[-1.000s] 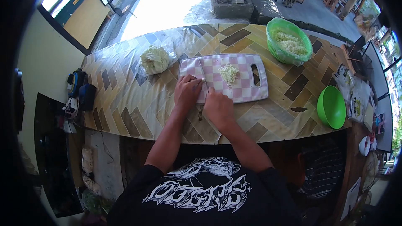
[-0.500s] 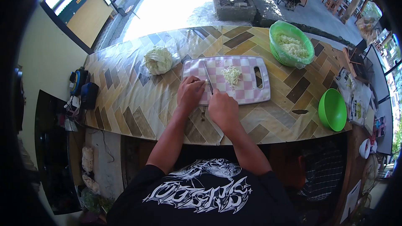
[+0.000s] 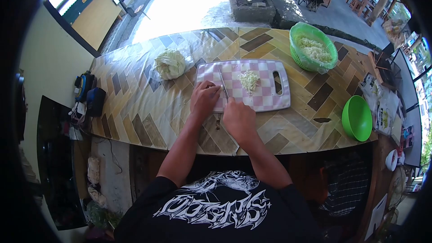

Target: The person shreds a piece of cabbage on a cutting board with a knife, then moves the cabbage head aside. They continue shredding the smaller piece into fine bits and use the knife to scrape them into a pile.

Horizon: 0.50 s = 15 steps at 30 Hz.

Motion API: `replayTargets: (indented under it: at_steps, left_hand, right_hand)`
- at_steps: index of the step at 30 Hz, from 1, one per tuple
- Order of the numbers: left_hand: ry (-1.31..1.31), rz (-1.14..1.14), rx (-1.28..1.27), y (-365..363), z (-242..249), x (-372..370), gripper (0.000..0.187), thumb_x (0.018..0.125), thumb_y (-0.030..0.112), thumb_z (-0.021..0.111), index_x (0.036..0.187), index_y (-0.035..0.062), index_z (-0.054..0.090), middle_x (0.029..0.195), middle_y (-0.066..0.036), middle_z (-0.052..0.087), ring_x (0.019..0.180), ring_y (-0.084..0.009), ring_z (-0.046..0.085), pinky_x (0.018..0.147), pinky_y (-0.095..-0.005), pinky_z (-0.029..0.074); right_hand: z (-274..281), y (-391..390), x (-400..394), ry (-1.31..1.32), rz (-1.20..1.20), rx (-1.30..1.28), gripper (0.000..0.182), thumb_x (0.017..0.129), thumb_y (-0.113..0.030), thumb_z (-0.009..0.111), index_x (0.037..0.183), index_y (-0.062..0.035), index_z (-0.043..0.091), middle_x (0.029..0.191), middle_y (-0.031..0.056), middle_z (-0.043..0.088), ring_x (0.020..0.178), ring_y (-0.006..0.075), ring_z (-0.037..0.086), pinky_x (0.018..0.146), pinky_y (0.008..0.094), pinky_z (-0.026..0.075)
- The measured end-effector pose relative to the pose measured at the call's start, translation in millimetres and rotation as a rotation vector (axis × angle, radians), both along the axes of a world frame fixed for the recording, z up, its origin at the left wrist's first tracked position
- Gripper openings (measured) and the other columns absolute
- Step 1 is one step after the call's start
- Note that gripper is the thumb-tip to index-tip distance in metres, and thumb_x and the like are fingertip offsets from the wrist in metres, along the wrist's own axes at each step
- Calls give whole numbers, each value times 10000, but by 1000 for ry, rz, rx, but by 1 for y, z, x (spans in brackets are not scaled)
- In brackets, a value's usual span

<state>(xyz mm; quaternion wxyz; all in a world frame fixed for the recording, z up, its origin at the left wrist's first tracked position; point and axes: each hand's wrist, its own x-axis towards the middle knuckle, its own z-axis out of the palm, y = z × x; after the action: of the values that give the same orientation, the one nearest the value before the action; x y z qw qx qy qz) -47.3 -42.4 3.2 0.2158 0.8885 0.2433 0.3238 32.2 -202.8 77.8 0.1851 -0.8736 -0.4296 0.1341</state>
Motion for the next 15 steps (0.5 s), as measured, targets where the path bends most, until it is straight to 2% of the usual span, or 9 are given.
replayTargets:
  at_steps: [4,7,10,13,15]
  left_hand:
    - [-5,4,-18,-1,2,2,185,920,167,795,1075,93,865,1031,-68,751,1033,-304,675,940,-427,543]
    - [-14,6,-15,0,0,1,177,922,172,797,1065,92,865,1024,-68,750,1025,-303,676,930,-426,546]
    - [-12,4,-17,1,-1,1,171,926,175,797,1058,90,865,1026,-71,750,1026,-304,677,924,-425,547]
    - [-13,9,-28,-1,1,2,173,926,171,798,1062,88,864,1029,-75,750,1030,-304,677,928,-424,547]
    - [-21,11,-25,-1,2,2,163,925,159,787,1053,98,865,1025,-71,744,1030,-305,669,929,-420,546]
  right_hand:
    - [-29,10,-10,-86,-12,32,200,1041,-168,555,1056,-5,670,897,262,777,881,458,787,796,546,633]
    - [-23,3,-7,-23,-8,62,256,1085,-253,576,1092,-16,671,911,261,770,892,470,773,820,575,616]
    - [-5,-8,-5,-22,30,30,250,1084,-250,575,1096,-18,668,887,263,768,883,472,774,803,573,617]
    - [-5,-6,-8,-32,26,-3,193,1026,-129,537,1091,11,654,909,278,776,897,459,788,813,554,632]
    - [-21,3,-8,-28,2,22,202,1032,-149,541,1085,7,660,916,275,777,901,457,787,815,554,630]
